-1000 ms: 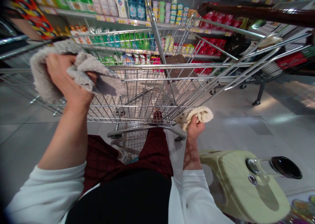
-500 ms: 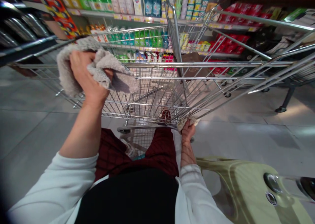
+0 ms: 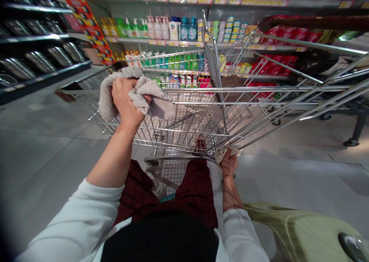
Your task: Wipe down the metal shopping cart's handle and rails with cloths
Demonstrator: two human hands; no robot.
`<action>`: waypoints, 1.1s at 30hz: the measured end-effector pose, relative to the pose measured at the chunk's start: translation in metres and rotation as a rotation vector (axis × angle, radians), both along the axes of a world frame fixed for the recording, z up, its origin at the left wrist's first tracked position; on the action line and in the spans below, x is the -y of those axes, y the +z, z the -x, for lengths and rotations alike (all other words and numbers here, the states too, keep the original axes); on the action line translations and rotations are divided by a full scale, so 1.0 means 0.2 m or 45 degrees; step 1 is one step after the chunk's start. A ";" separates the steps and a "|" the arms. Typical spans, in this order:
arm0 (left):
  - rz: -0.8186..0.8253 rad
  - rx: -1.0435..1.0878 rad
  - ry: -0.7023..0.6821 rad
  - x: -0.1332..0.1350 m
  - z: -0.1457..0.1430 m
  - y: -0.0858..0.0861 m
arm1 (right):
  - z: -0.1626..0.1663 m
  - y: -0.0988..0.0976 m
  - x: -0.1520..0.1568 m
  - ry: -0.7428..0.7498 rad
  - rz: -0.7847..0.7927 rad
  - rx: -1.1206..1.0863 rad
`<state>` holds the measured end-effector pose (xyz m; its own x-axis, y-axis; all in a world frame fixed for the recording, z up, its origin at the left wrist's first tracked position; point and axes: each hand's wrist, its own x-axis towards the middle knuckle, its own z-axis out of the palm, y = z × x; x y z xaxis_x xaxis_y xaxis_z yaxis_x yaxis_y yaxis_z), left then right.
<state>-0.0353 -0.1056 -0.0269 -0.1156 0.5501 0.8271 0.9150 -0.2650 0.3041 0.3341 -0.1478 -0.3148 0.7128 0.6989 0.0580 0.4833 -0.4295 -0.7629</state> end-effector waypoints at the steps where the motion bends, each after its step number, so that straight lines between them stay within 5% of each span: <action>1: 0.012 0.000 -0.007 -0.01 0.00 0.00 | 0.00 0.00 -0.02 0.015 0.026 -0.003; 22: 0.269 -0.192 0.074 -0.40 0.11 0.07 | 0.11 0.18 -0.55 0.227 0.450 -0.010; 33: 0.284 -0.231 0.093 -0.58 0.24 0.07 | 0.23 0.20 -0.75 0.270 0.486 -0.034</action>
<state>-0.0824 0.0096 -0.0126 -0.0233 0.7161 0.6976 0.9740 -0.1411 0.1774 0.2886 0.0022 -0.2742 0.5489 0.7979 -0.2491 0.5735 -0.5763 -0.5823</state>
